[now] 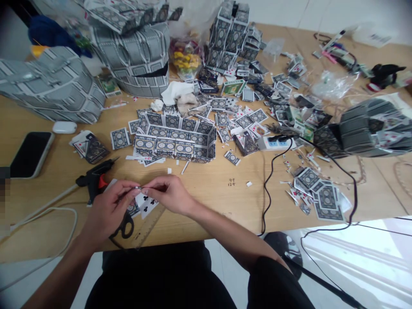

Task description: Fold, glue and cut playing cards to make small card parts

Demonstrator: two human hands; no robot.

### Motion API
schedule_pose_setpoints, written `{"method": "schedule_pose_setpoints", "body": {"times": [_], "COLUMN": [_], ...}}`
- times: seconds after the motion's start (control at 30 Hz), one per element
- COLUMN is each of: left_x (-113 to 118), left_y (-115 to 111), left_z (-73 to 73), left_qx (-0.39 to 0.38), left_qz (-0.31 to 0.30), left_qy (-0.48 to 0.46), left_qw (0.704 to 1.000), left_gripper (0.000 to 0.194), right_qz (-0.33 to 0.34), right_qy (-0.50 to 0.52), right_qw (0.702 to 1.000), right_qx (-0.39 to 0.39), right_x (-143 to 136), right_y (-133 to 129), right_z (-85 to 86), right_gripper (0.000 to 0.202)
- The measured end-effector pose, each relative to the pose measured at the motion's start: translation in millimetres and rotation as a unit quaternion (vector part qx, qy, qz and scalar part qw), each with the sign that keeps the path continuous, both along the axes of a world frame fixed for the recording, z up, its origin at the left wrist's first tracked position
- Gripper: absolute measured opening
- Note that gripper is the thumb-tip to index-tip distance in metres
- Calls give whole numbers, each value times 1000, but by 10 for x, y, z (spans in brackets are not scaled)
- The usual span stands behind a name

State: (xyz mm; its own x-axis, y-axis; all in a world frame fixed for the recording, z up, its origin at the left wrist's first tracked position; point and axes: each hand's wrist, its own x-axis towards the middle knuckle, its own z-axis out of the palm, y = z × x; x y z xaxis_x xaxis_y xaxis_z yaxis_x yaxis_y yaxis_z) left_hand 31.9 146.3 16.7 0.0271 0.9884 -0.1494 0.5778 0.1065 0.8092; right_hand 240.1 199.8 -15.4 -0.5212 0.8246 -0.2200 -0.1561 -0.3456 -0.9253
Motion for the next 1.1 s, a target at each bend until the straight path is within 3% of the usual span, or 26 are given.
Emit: {"method": "schedule_pose_setpoints", "body": {"times": [0.3,0.53,0.73,0.9,1.1], "left_x": [20,21,17,13,26], "left_y": [43,-47,-56,-35,-45], "left_z": [81,92,193,198,222], "left_qx": [26,-1,-24,-58,-51], "left_qz": [-44,51,27,24,29], "left_qy": [11,-59,-27,-74,-92], "left_qw": [999,997,999,995,994], "left_gripper": [29,44,32,32,30], "right_qz": [77,33,15,63,49], "right_qy": [38,39,43,59,60], "right_qw": [991,995,995,990,993], "right_qx": [-105,-81,-90,-110,-91], "right_x": [19,7,22,56,35], "right_y": [53,39,48,94,62], "right_z": [-14,49,116,158,121], "right_gripper": [47,41,42,44,42]}}
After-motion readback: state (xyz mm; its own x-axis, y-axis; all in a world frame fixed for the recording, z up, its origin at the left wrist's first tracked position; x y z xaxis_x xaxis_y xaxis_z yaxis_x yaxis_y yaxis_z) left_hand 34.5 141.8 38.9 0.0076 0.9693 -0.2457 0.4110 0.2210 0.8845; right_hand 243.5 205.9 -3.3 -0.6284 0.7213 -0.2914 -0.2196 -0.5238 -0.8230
